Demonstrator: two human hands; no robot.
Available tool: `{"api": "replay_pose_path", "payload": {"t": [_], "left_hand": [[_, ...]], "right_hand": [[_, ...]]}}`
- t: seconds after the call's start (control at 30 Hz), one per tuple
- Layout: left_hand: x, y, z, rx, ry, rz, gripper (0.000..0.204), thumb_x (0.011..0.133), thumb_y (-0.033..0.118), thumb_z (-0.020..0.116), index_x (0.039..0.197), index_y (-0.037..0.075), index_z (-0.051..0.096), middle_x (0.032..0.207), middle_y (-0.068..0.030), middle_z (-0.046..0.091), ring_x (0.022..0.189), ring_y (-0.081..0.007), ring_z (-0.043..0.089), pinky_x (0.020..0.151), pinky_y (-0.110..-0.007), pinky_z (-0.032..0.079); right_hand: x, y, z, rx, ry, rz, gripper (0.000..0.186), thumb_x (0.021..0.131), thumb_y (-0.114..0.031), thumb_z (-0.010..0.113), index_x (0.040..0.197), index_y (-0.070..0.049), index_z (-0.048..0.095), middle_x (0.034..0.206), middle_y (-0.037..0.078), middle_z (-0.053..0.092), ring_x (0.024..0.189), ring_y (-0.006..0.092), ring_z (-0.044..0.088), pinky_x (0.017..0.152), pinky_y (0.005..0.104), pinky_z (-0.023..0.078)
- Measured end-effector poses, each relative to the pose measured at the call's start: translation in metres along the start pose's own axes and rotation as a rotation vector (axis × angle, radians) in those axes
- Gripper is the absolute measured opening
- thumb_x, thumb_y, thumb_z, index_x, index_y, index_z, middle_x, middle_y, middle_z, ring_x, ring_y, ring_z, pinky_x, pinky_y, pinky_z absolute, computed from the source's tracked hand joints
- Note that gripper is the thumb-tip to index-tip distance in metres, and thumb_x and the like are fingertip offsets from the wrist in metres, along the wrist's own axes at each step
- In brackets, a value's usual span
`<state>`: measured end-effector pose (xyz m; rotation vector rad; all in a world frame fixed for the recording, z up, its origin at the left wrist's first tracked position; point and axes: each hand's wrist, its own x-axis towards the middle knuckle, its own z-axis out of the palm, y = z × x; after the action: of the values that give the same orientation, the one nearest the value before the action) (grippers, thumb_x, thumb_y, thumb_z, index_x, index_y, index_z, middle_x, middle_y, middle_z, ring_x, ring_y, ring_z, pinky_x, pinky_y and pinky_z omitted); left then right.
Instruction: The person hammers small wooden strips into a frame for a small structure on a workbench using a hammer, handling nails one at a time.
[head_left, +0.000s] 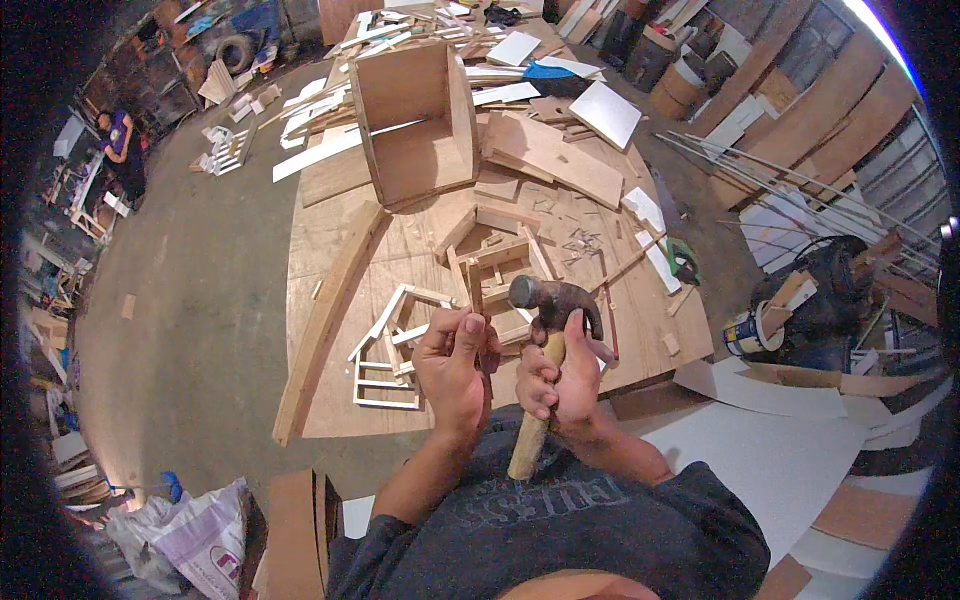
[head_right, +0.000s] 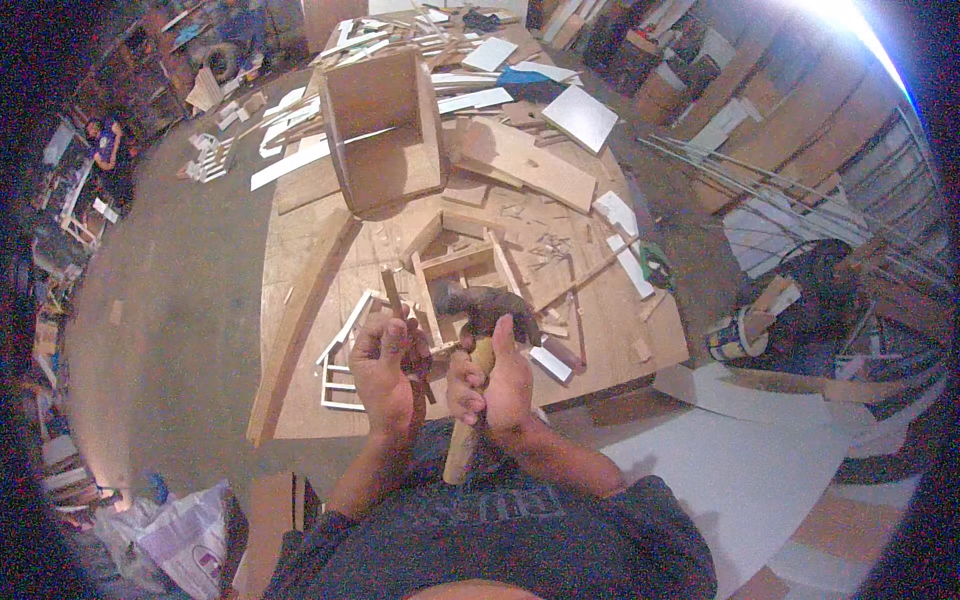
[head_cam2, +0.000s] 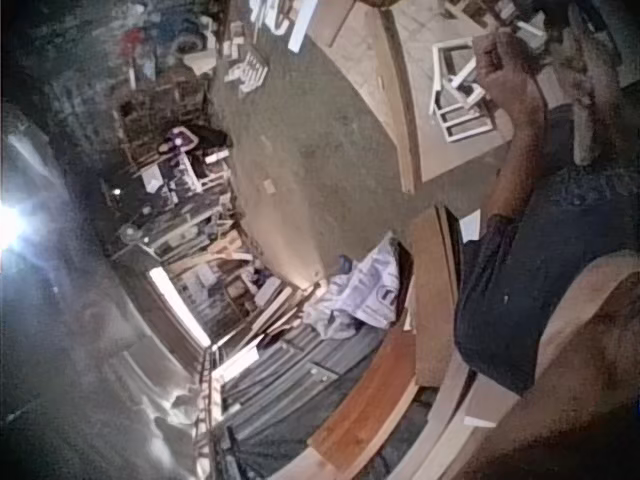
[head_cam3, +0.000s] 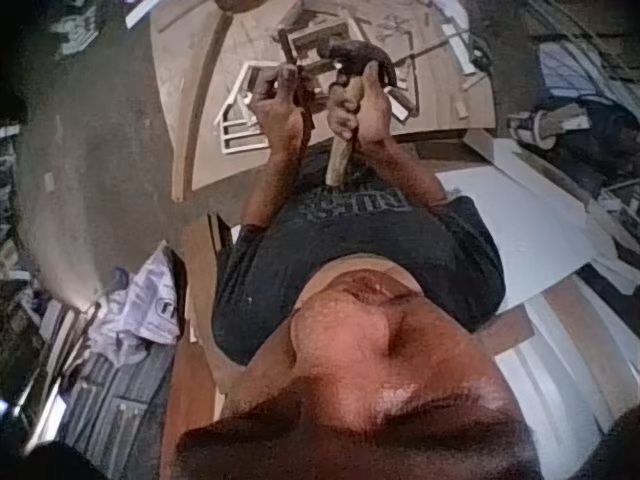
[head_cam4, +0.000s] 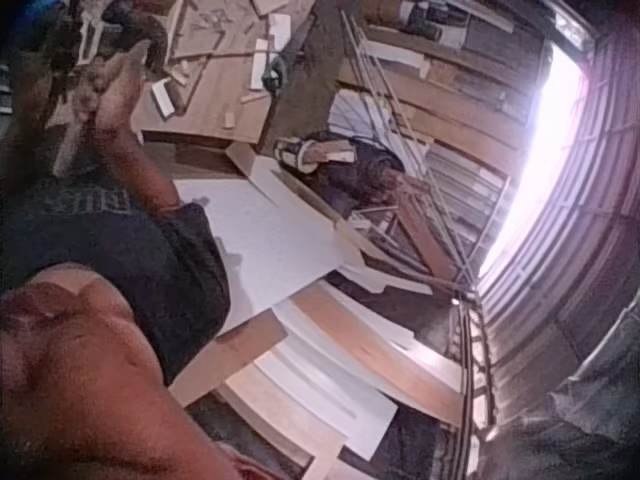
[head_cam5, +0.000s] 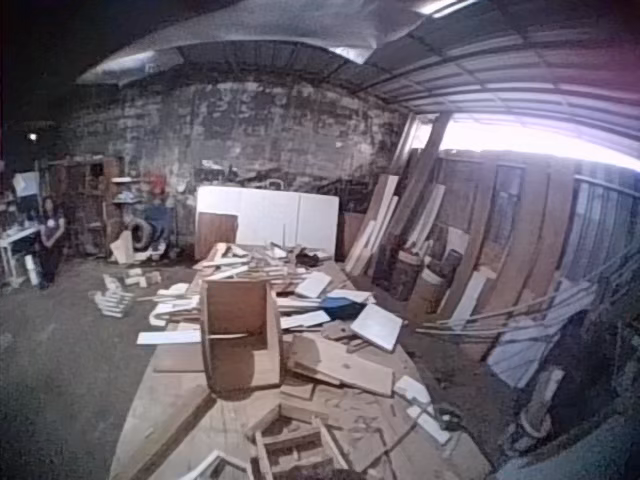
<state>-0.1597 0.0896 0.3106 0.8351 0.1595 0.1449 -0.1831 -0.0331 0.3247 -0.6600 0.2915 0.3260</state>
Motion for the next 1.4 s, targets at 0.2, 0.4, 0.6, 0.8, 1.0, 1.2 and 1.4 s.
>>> {"api": "replay_pose_path", "payload": {"t": [0.2, 0.4, 0.6, 0.8, 1.0, 1.2, 1.4], "left_hand": [[0.008, -0.036, -0.023, 0.353, -0.064, 0.385, 0.012, 0.093, 0.013, 0.07, 0.091, 0.002, 0.065, 0.076, -0.0032, 0.061, 0.061, -0.0095, 0.055, 0.052, -0.024, 0.042], [0.005, -0.029, -0.025, 0.308, 0.018, 0.26, 0.004, 0.092, 0.001, 0.068, 0.094, -0.001, 0.065, 0.078, -0.0051, 0.059, 0.063, -0.0106, 0.057, 0.05, -0.021, 0.043], [0.011, -0.018, -0.015, 0.124, 0.05, 0.268, 0.007, 0.092, 0.004, 0.069, 0.091, -0.001, 0.064, 0.078, -0.0049, 0.058, 0.06, -0.0093, 0.054, 0.051, -0.021, 0.042], [0.003, -0.035, -0.014, 0.426, -0.003, 0.414, 0.011, 0.092, 0.008, 0.07, 0.088, 0.0, 0.065, 0.078, -0.0022, 0.056, 0.065, -0.0088, 0.055, 0.056, -0.023, 0.043], [0.009, -0.039, -0.027, 0.563, -0.009, 0.392, 0.007, 0.09, 0.003, 0.071, 0.086, -0.001, 0.066, 0.079, -0.0025, 0.057, 0.066, -0.0082, 0.054, 0.057, -0.023, 0.044], [-0.005, -0.035, -0.025, 0.44, 0.053, 0.299, 0.005, 0.087, -0.003, 0.072, 0.091, -0.003, 0.068, 0.082, -0.0043, 0.058, 0.068, -0.0078, 0.058, 0.059, -0.021, 0.046], [-0.008, -0.027, -0.022, 0.312, 0.064, 0.276, 0.007, 0.086, -0.002, 0.073, 0.092, -0.003, 0.069, 0.082, -0.0035, 0.058, 0.068, -0.0077, 0.057, 0.059, -0.021, 0.045]], "right_hand": [[0.006, 0.001, -0.01, 0.172, -0.066, 0.17, 0.056, 0.096, -0.07, 0.036, 0.098, -0.015, 0.049, 0.061, -0.007, 0.033, 0.037, 0.0066, 0.031, 0.031, 0.0244, 0.03], [0.014, -0.007, -0.015, 0.251, -0.065, 0.232, 0.051, 0.097, -0.065, 0.041, 0.098, -0.015, 0.051, 0.062, -0.008, 0.033, 0.038, 0.0048, 0.03, 0.031, 0.0224, 0.028], [0.015, -0.007, -0.031, 0.316, -0.027, 0.275, 0.049, 0.099, -0.063, 0.041, 0.097, -0.015, 0.054, 0.062, -0.007, 0.034, 0.038, 0.005, 0.03, 0.031, 0.023, 0.029], [0.011, -0.007, -0.027, 0.493, -0.204, 0.366, 0.05, 0.1, -0.061, 0.038, 0.096, -0.013, 0.053, 0.061, -0.007, 0.035, 0.037, 0.0064, 0.032, 0.03, 0.0258, 0.031], [0.011, -0.006, -0.033, 0.448, -0.148, 0.406, 0.05, 0.101, -0.06, 0.036, 0.094, -0.013, 0.051, 0.061, -0.007, 0.033, 0.037, 0.0067, 0.032, 0.03, 0.0254, 0.029], [0.011, -0.001, -0.038, 0.499, -0.247, 0.399, 0.05, 0.103, -0.057, 0.034, 0.097, -0.011, 0.052, 0.063, -0.005, 0.037, 0.04, 0.0078, 0.034, 0.033, 0.0258, 0.033], [0.012, 0.002, -0.047, 0.549, -0.175, 0.443, 0.046, 0.103, -0.054, 0.038, 0.095, -0.011, 0.052, 0.061, -0.005, 0.035, 0.04, 0.0067, 0.031, 0.032, 0.0238, 0.03]]}}
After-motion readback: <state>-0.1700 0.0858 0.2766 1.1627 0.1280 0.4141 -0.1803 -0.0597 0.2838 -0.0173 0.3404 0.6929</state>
